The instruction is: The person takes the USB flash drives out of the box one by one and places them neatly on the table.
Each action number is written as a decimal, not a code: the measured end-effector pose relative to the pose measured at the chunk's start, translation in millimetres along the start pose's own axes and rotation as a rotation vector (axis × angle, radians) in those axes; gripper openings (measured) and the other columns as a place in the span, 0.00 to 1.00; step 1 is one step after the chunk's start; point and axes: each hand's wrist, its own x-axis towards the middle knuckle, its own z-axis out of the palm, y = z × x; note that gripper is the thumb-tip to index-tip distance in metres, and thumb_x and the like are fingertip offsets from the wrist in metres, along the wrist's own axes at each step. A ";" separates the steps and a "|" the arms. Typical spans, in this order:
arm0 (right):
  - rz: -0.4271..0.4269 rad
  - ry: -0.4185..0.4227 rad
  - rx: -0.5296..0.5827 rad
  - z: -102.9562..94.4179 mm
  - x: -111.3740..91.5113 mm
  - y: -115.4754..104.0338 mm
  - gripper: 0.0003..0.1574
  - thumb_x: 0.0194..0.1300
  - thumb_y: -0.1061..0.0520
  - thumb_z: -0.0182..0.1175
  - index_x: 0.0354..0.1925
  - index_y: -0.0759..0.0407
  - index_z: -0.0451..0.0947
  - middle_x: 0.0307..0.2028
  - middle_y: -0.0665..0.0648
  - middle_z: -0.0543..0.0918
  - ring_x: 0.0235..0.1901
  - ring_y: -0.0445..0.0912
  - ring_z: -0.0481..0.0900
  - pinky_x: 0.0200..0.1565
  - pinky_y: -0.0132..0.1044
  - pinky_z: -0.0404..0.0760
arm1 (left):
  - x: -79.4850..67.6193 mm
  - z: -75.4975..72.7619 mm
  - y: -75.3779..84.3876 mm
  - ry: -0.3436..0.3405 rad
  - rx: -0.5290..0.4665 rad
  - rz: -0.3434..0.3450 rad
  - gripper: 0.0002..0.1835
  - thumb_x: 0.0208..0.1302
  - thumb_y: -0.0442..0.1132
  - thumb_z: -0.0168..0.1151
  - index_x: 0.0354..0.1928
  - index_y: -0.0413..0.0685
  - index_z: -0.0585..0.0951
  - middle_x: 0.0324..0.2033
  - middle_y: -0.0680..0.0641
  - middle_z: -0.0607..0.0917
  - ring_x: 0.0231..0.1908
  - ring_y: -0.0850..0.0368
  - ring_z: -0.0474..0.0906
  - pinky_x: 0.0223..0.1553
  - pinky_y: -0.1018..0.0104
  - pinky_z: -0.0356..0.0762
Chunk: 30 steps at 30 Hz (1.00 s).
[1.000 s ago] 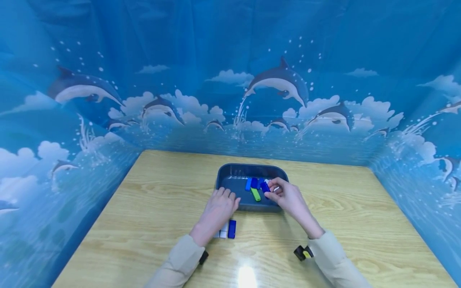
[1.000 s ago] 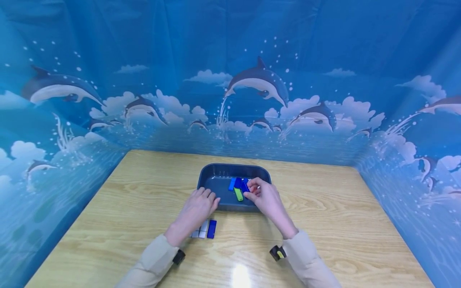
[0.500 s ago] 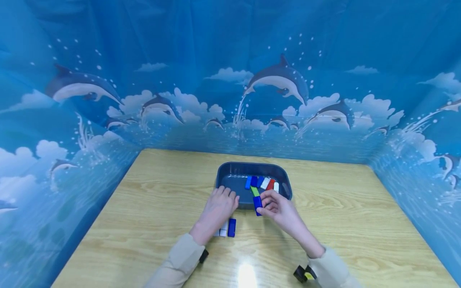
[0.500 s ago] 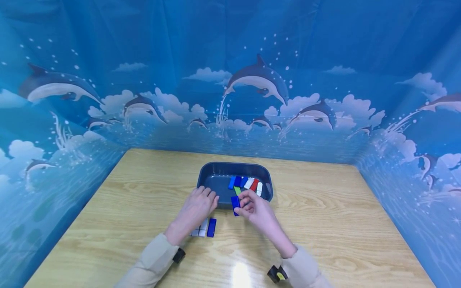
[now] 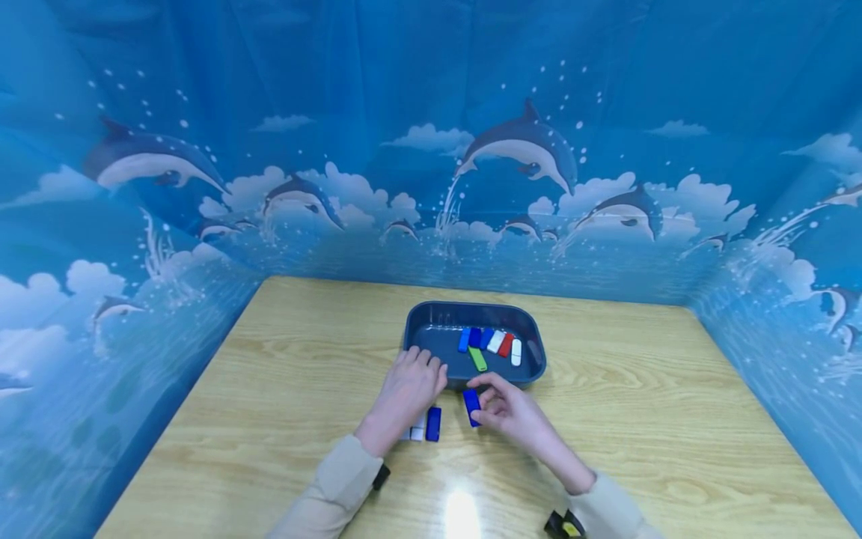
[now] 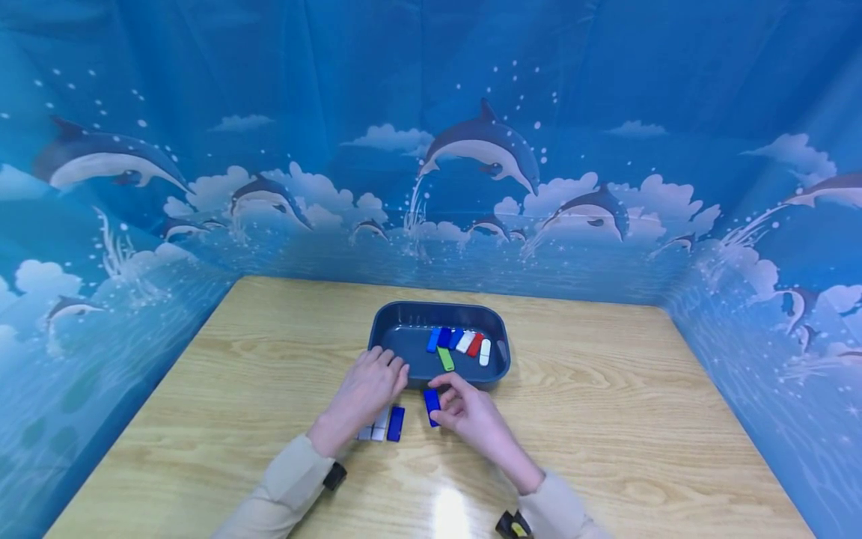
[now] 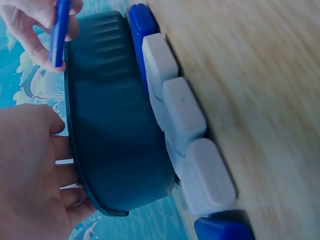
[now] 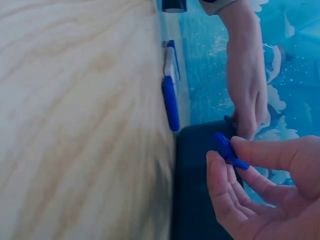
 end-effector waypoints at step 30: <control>0.131 -0.090 -0.295 27.8 16.6 0.9 0.20 0.57 0.60 0.75 0.47 0.58 0.80 0.31 0.49 0.80 0.26 0.41 0.75 0.27 0.31 0.73 | -0.7 2.1 -2.2 -0.001 0.049 0.036 0.12 0.75 0.43 0.57 0.33 0.46 0.83 0.28 0.51 0.80 0.33 0.55 0.71 0.37 0.65 0.74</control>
